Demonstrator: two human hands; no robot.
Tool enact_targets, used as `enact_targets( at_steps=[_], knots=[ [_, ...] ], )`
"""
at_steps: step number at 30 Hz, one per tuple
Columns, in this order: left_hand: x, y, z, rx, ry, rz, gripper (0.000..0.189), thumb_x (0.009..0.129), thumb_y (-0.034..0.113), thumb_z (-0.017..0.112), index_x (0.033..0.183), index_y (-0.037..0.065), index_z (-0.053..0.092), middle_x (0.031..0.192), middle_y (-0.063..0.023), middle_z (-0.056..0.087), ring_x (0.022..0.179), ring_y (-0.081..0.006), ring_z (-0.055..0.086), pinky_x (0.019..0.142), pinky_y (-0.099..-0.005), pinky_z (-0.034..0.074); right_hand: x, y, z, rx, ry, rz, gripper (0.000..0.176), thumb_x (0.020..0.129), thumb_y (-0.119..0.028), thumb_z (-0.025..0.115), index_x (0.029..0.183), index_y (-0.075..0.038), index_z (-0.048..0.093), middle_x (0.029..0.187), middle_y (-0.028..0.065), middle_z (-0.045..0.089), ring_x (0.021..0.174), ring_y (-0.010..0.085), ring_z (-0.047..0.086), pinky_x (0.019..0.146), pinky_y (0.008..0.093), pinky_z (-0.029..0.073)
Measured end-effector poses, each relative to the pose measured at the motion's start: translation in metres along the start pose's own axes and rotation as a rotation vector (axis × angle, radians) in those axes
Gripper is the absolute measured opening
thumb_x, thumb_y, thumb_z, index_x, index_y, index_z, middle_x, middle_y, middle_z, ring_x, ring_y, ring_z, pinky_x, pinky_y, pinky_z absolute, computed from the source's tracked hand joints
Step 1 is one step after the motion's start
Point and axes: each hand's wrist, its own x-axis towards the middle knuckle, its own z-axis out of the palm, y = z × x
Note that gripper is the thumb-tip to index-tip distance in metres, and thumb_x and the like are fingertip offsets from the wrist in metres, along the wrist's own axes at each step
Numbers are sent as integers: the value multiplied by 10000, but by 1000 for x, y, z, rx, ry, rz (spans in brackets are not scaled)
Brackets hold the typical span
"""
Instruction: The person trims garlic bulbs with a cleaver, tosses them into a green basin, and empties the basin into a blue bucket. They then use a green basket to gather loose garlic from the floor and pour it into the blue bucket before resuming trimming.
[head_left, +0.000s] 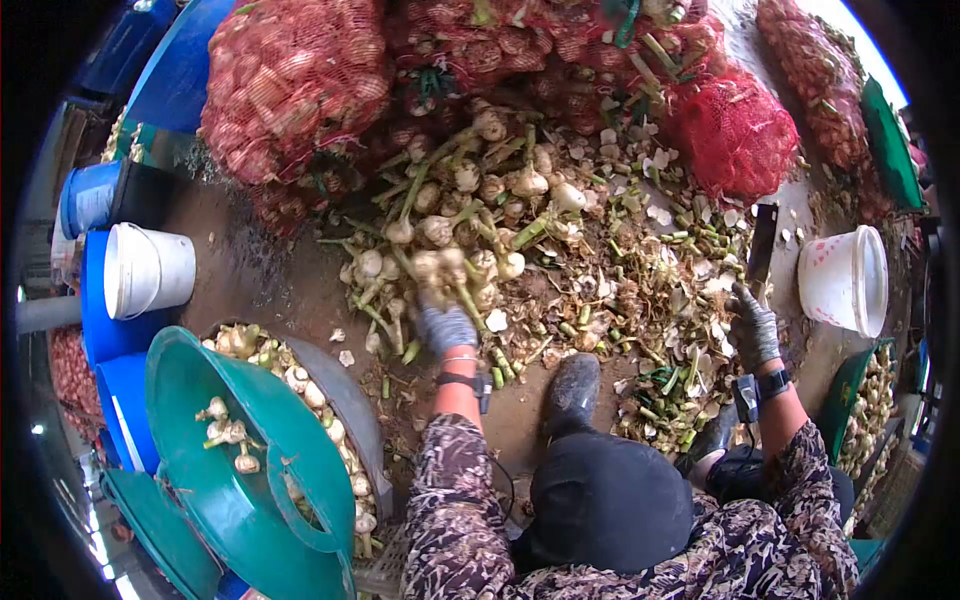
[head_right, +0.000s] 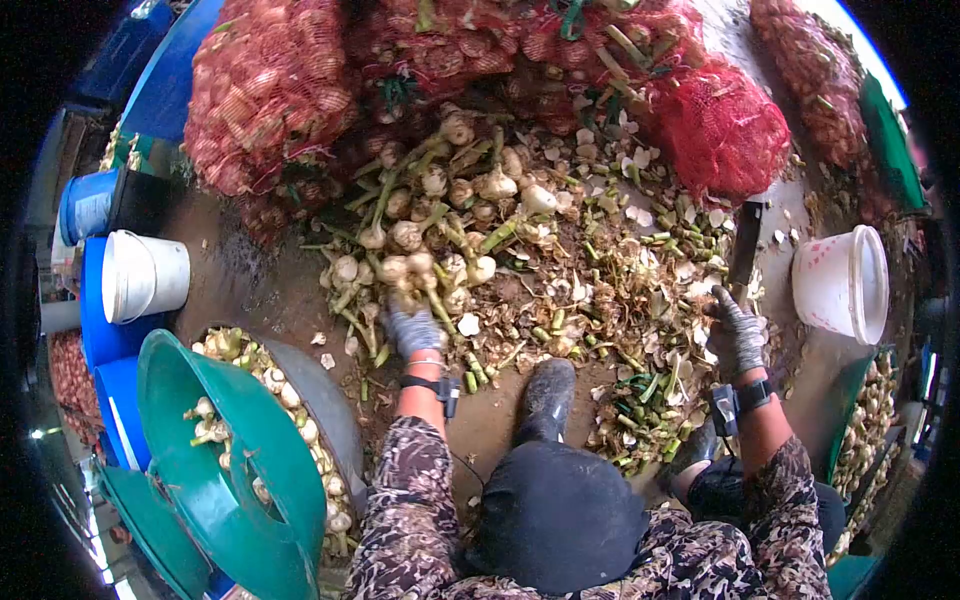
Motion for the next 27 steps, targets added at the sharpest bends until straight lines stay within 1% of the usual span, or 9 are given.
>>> enact_targets(
  at_steps=[5,7,9,10,12,15,19,22,27],
  knots=[
    [-27,52,-10,226,-59,201,520,760,-47,589,1271,31,535,1432,-209,348,1287,-385,387,1106,-373,306,-4,0,36,-83,-160,-90,333,880,-366,670,1136,-158,624,806,-15,605,419,62,355,373,242,288],
    [-26,53,-16,-162,-86,49,526,758,-80,583,1272,20,529,1428,-191,351,1295,-358,391,1111,-377,301,-11,-5,49,-116,-127,-119,263,879,-355,696,1058,-170,639,738,-19,622,458,51,433,391,220,307],
    [-32,60,-38,182,-156,426,444,824,-41,577,1262,15,537,1410,-172,366,1251,-274,431,1060,-367,360,-18,-9,53,-116,-133,-126,272,877,-335,703,1072,-158,632,759,-2,641,466,56,450,415,212,310],
    [-25,51,-39,-143,-250,280,437,821,-7,615,1246,92,590,1368,-193,402,1247,-336,447,1064,-394,375,-8,-2,46,-146,-145,-165,281,875,-357,691,1061,-157,627,759,5,632,444,62,428,392,226,309],
    [10,39,-52,-261,-368,248,366,911,88,561,1273,43,535,1336,-136,460,1197,-208,484,971,-343,449,0,7,38,-180,-149,-203,291,873,-379,680,1049,-155,621,760,12,623,422,67,406,370,240,307],
    [82,51,-67,-1073,23,-165,400,881,43,626,1276,34,562,1281,-130,501,1144,-246,525,971,-362,470,-8,1,32,-202,-80,-118,236,883,-315,691,1042,-156,623,751,16,642,437,67,432,385,230,294],
    [208,-92,-19,-349,-136,19,457,874,225,650,1261,-1,556,1248,-186,587,1083,-306,588,931,-368,475,-16,2,27,-142,-42,-104,249,869,-309,705,1033,-149,607,711,-14,594,430,70,408,383,238,295],
    [207,-99,10,225,-195,21,523,843,322,663,1241,-5,572,1205,-207,620,1063,-338,602,911,-385,476,-17,3,22,-159,-61,-104,290,868,-313,708,1085,-145,613,754,14,643,428,78,414,389,238,303],
    [129,-51,19,16,-17,-59,479,843,242,691,1239,9,556,1180,-154,610,1024,-267,582,909,-346,466,-17,9,28,-206,-110,-123,278,890,-332,678,1087,-147,612,755,28,658,432,85,449,388,240,321]
  ],
)
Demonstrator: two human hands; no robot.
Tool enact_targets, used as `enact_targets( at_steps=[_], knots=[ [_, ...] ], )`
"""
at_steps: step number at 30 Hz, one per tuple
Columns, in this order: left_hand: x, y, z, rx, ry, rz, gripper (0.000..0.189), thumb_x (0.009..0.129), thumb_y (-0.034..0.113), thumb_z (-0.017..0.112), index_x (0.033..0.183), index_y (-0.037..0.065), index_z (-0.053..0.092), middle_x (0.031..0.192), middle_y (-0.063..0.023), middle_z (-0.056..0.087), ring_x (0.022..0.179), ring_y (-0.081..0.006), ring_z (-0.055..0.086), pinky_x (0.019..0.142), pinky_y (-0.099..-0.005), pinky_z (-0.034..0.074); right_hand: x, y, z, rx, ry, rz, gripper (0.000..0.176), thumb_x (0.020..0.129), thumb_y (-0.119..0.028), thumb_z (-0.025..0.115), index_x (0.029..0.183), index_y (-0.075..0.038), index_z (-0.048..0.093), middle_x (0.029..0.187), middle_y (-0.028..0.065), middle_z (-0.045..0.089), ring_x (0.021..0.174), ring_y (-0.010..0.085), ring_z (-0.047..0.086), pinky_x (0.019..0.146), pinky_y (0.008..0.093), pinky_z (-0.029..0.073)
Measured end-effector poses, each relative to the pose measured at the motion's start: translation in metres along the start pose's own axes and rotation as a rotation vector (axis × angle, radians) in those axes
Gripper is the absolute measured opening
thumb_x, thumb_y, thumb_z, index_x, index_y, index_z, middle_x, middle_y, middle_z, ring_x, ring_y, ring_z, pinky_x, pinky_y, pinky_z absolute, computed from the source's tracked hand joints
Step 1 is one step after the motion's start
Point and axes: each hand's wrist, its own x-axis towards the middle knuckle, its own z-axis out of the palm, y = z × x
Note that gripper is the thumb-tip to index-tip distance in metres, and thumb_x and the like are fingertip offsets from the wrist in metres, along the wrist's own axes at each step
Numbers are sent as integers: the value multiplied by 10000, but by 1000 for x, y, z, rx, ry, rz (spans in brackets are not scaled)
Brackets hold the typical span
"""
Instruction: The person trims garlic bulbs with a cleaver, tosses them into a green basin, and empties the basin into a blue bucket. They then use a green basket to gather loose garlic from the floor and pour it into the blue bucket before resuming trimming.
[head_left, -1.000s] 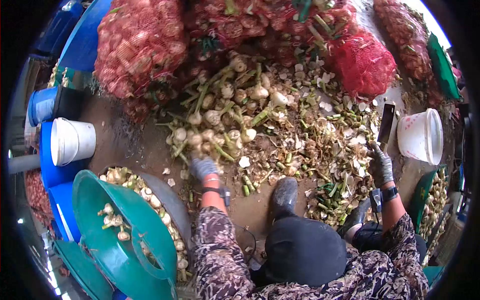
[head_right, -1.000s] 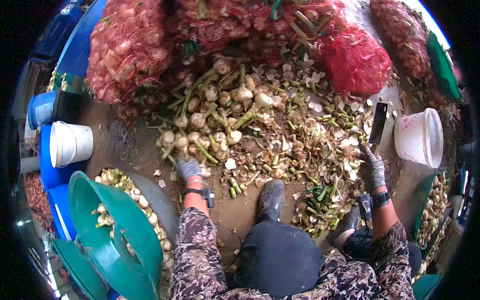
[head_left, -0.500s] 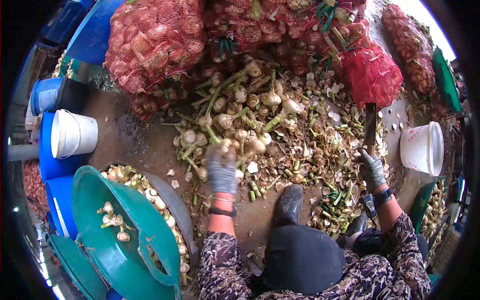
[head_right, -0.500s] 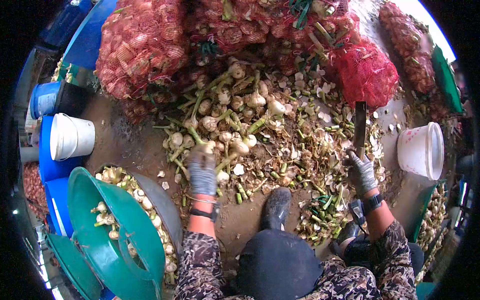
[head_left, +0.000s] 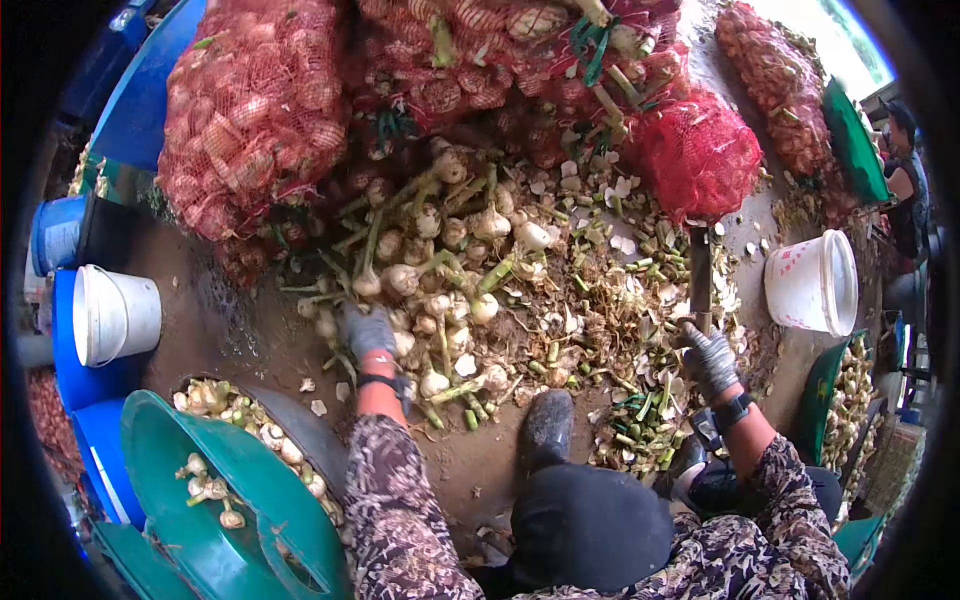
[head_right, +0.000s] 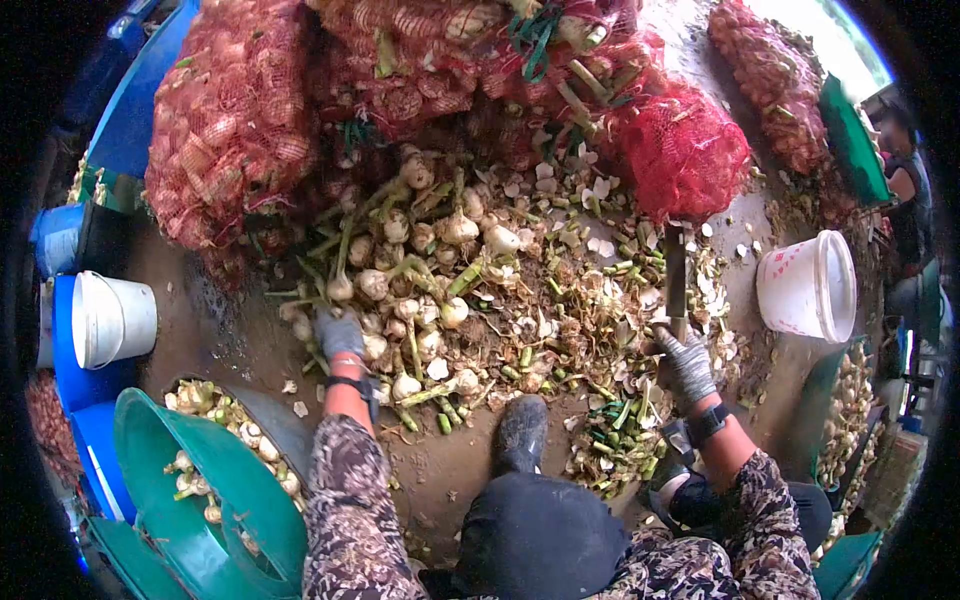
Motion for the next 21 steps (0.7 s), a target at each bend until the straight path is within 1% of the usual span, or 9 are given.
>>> enact_targets(
  at_steps=[6,8,10,12,14,16,18,20,21],
  knots=[
    [-99,57,-29,-566,-157,-132,453,843,145,726,1237,24,537,1150,-91,597,976,-181,559,907,-299,454,3,33,24,-61,-147,-161,296,905,-288,651,1117,-83,635,790,20,667,577,64,531,511,232,418],
    [-115,86,-62,-772,-330,-92,372,867,131,709,1190,58,540,1076,-38,581,940,-146,549,871,-284,462,-22,4,33,-223,-207,-133,311,898,-279,658,1120,-61,642,839,40,680,667,81,591,608,240,471],
    [-135,104,-80,-831,-263,-66,363,871,143,700,1190,68,544,1052,-26,580,928,-144,555,858,-290,469,-29,5,32,-306,-288,-198,375,853,-255,715,1146,-41,619,894,34,684,829,123,650,751,282,522],
    [-161,132,-106,-888,-376,-201,493,884,165,667,1335,68,493,1171,-47,585,977,-139,566,842,-277,491,-56,-21,36,-605,-299,-353,395,839,-242,738,1155,-44,607,936,32,682,858,136,636,774,290,515],
    [-175,130,-116,-964,-555,-280,518,900,172,641,1371,58,461,1204,-54,565,992,-136,554,833,-276,491,-70,-26,38,-535,-377,-376,404,837,-261,744,1139,-33,603,970,52,681,872,157,625,797,297,505],
    [-186,121,-111,-1084,-636,-297,516,892,163,648,1365,56,471,1218,-63,562,976,-131,562,811,-275,497,-64,1,31,-525,-385,-504,397,848,-305,728,1128,-54,601,907,118,677,809,179,632,775,320,511],
    [-193,115,-113,-882,-692,-122,526,872,157,673,1352,54,485,1207,-65,567,965,-140,575,792,-283,509,-88,-12,29,-540,-370,-460,380,847,-299,723,1129,-73,607,889,131,674,799,199,649,760,342,518],
    [-190,112,-111,-1083,-739,-263,505,844,137,703,1303,80,499,1140,-72,602,985,-226,614,861,-383,536,-95,-1,23,-521,-368,-519,377,842,-308,715,1129,-84,618,905,144,684,838,254,682,749,373,523],
    [-189,111,-114,-1176,-783,-354,483,845,151,705,1284,77,517,1125,-70,611,983,-234,618,868,-392,532,-104,-7,18,-599,-397,-463,336,849,-248,707,1127,-81,621,914,102,680,840,187,645,760,340,513]
  ],
)
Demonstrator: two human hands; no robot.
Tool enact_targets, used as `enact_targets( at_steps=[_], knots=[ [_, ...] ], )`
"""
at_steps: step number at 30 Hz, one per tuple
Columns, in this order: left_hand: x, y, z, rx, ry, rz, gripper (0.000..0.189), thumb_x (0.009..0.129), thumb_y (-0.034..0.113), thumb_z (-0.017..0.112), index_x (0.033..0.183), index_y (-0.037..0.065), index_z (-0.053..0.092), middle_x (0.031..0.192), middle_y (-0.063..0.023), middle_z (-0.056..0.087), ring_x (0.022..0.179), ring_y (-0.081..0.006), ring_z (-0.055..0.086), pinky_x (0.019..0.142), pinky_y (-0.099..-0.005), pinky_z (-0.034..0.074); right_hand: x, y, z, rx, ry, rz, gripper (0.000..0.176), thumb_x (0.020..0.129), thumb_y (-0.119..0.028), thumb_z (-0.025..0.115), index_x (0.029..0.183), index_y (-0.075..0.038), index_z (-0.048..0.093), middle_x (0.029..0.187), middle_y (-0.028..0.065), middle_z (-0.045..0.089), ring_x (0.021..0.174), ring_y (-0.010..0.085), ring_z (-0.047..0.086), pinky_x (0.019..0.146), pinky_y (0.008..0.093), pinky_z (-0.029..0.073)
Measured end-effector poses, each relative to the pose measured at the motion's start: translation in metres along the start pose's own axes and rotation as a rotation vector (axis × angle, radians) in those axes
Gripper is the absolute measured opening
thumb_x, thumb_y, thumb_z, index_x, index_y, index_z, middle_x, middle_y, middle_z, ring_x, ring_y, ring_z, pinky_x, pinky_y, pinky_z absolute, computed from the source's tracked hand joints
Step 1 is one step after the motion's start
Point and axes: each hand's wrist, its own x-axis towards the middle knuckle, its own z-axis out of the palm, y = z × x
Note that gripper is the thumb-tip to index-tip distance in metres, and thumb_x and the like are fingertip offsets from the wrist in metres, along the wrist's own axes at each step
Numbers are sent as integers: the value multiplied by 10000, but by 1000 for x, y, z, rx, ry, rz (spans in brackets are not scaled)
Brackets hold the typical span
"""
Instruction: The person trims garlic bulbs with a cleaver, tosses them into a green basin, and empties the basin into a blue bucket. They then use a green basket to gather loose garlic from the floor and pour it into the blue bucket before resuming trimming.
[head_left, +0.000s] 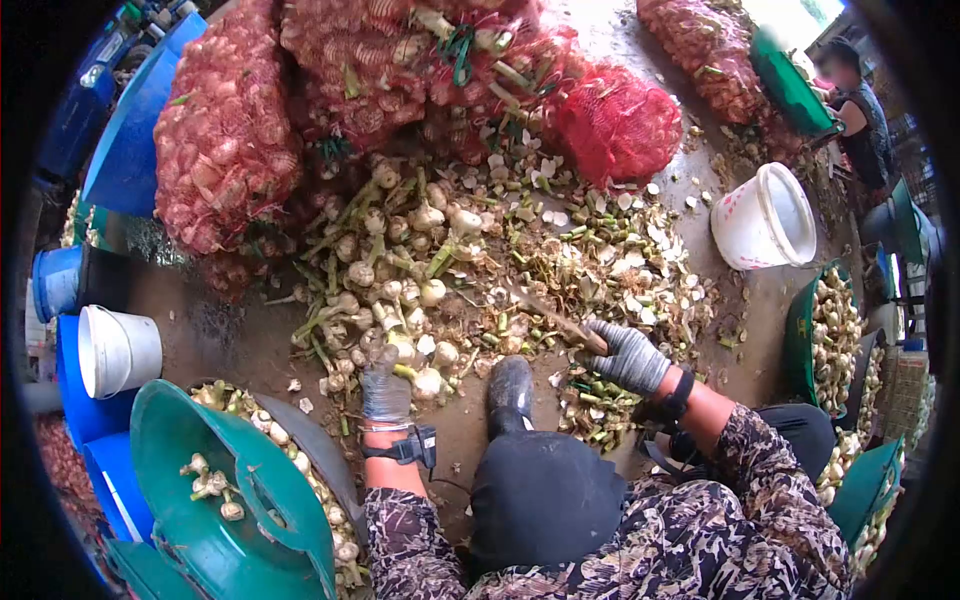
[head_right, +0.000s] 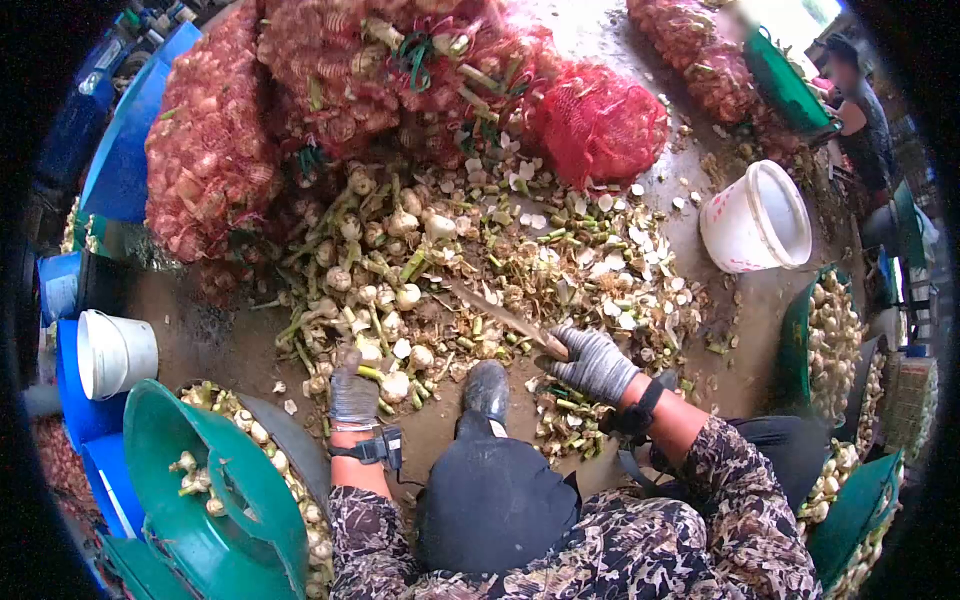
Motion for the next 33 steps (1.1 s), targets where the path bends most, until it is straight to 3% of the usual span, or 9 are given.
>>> enact_targets(
  at_steps=[5,9,15,20,21,23,26,29,33],
  knots=[
    [-21,30,45,-64,-81,53,404,859,196,717,1202,23,590,1040,-49,637,892,-159,599,832,-314,495,-29,-16,-13,-93,41,-54,282,844,-236,708,1069,-87,627,830,102,650,752,212,623,714,354,504],
    [-37,48,105,632,37,223,349,871,164,704,1176,14,622,1110,-50,649,960,-138,590,857,-295,471,-45,-37,-18,-85,72,-111,377,851,-314,673,1154,-101,601,927,169,674,844,328,670,761,390,524],
    [-54,42,124,1389,-413,757,272,883,82,664,1139,4,621,1125,-72,653,951,-162,618,848,-298,505,-65,-90,-25,-171,28,-333,352,821,-280,675,1139,-150,598,900,171,663,811,365,648,729,422,517],
    [-104,55,177,602,-333,105,160,890,60,655,1043,12,663,1006,-64,676,912,-126,622,780,-259,522,-51,-91,-21,-237,72,-321,340,829,-310,665,1118,-140,604,871,173,662,797,372,648,704,420,510],
    [-102,50,175,993,-351,421,174,892,77,660,1055,19,664,966,-61,676,897,-128,620,774,-253,521,-43,-79,-20,-310,36,-285,334,831,-325,662,1092,-126,604,885,175,665,812,372,649,712,423,506],
    [-114,62,175,715,-264,148,215,864,99,692,1068,33,668,965,-55,675,863,-128,620,759,-243,515,-22,-30,-16,-185,55,-99,313,840,-345,653,1047,-116,599,883,180,661,822,378,641,724,432,501],
    [-152,111,193,-141,-280,342,354,805,91,704,1137,46,587,1042,-76,608,861,-216,602,747,-308,488,-10,37,-20,-235,159,80,282,833,-327,647,997,-102,595,864,183,653,828,379,635,732,435,497],
    [-207,183,185,-689,-817,601,667,771,39,664,1371,59,372,1299,-101,471,1105,-268,509,905,-417,429,-15,78,-8,-165,183,30,271,843,-283,646,1021,-82,612,864,185,659,796,360,637,741,411,503],
    [-175,160,176,-500,-836,552,746,766,117,676,1427,53,335,1325,-108,485,1203,-269,471,953,-452,400,-9,62,-2,-14,127,104,350,871,-340,663,1066,-54,609,887,161,665,822,296,638,771,390,499]
  ],
)
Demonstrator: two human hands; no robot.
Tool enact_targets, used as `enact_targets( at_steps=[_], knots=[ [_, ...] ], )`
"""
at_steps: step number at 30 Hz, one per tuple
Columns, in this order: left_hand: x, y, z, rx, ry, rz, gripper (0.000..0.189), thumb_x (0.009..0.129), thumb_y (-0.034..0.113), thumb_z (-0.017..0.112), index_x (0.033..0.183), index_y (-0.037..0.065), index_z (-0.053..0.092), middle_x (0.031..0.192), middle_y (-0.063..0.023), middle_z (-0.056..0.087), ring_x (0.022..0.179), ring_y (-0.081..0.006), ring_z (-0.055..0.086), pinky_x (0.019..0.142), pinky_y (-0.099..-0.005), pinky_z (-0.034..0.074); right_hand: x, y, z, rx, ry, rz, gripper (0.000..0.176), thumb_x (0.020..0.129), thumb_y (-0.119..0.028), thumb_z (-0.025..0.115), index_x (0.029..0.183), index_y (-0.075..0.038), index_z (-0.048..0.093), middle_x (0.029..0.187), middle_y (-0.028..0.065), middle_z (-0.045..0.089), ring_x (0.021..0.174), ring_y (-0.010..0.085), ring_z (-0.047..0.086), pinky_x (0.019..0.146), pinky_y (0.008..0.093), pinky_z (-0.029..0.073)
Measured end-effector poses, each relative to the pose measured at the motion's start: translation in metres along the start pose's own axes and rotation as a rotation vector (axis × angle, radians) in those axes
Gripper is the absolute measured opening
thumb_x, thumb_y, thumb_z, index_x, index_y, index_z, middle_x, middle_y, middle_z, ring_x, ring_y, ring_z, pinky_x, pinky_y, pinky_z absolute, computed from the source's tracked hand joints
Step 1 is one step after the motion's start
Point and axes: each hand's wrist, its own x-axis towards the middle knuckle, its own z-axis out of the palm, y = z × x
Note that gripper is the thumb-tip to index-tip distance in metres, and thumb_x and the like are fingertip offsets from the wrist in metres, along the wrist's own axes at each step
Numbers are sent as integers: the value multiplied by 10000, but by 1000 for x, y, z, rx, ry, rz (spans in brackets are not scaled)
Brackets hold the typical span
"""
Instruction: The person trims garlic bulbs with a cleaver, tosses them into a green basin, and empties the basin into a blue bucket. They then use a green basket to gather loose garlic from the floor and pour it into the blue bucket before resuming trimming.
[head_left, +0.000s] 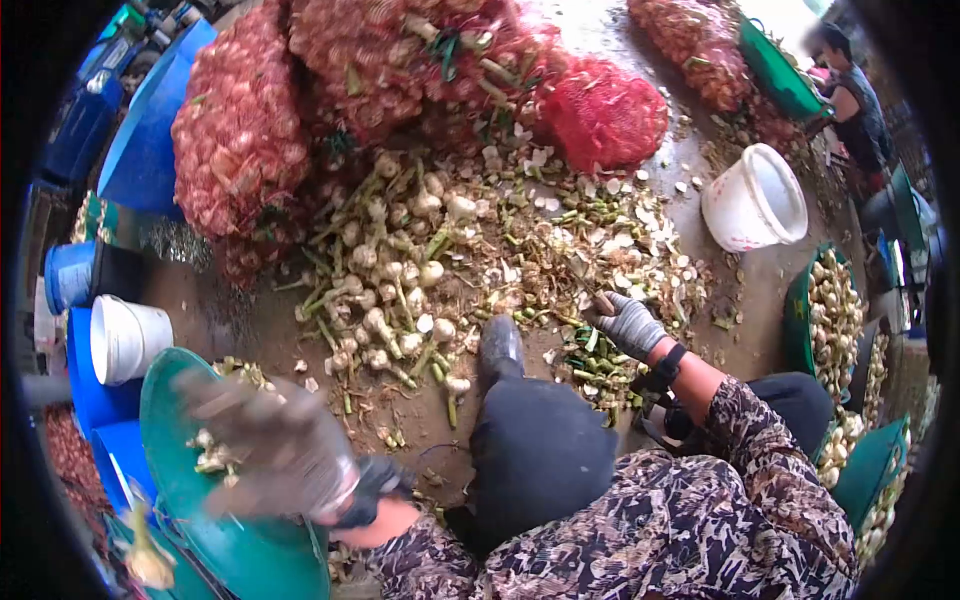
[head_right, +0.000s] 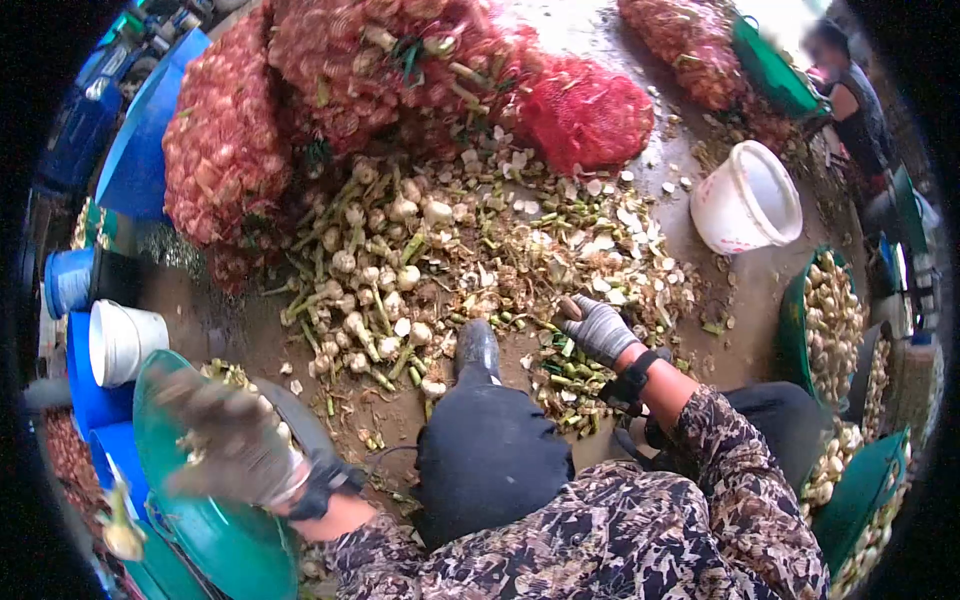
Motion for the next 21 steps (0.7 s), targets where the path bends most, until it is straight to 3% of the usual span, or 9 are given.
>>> enact_targets(
  at_steps=[2,4,6,8,9,10,15,18,21],
  knots=[
    [-34,-35,-79,599,452,-296,587,820,71,652,1362,42,430,1236,-110,553,1117,-227,532,945,-380,434,2,-12,2,2,-44,29,347,867,-336,668,1066,-57,616,894,155,668,837,290,643,776,386,498],
    [-85,-76,-174,1035,618,-758,436,873,25,628,1297,30,525,1147,-112,620,1031,-185,593,937,-308,468,2,-9,7,8,-79,72,345,863,-333,674,1067,-60,622,900,149,670,852,285,648,782,382,497],
    [-161,-97,-280,1407,512,-831,524,830,126,712,1310,47,518,1167,-157,622,1037,-251,611,921,-364,488,6,-1,12,27,-90,22,321,850,-316,680,1048,-68,635,904,151,668,859,297,646,783,378,497],
    [-143,-112,-261,2258,220,-1006,645,777,282,763,1325,60,503,1157,-196,625,1042,-336,613,918,-408,486,5,-13,11,-116,-99,0,277,845,-301,668,1008,-79,635,878,167,669,839,338,651,756,401,500],
    [-146,-119,-283,2256,192,-1079,741,742,424,757,1335,68,488,1188,-242,599,1091,-396,578,939,-455,465,6,-10,15,-140,-103,-30,272,846,-303,666,1002,-82,634,868,174,667,830,354,651,746,411,501],
    [-127,-129,-277,2282,214,-1311,756,714,372,777,1351,76,495,1266,-234,566,1197,-369,525,1020,-430,414,10,-9,19,-165,-108,-66,267,848,-305,664,995,-85,632,859,181,665,822,369,650,735,421,502],
    [-115,-153,-309,2416,-84,-1557,711,673,451,770,1263,119,554,1250,-157,600,1112,-302,600,991,-421,417,17,-53,29,-166,-265,15,355,849,-335,677,1117,-111,610,930,183,671,853,351,657,748,422,504],
    [-125,-151,-315,2269,23,-1337,695,696,506,740,1244,122,551,1113,-157,646,1026,-316,624,899,-450,439,26,-76,34,-292,-377,-70,400,803,-249,697,1174,-147,589,871,153,665,798,328,654,717,401,508],
    [-146,-143,-301,1325,448,-1044,580,786,431,676,1244,103,540,1153,-139,622,1048,-284,605,913,-425,451,32,-85,46,-359,-371,-288,350,783,-235,689,1108,-154,588,842,148,645,792,364,641,679,441,498]
  ],
)
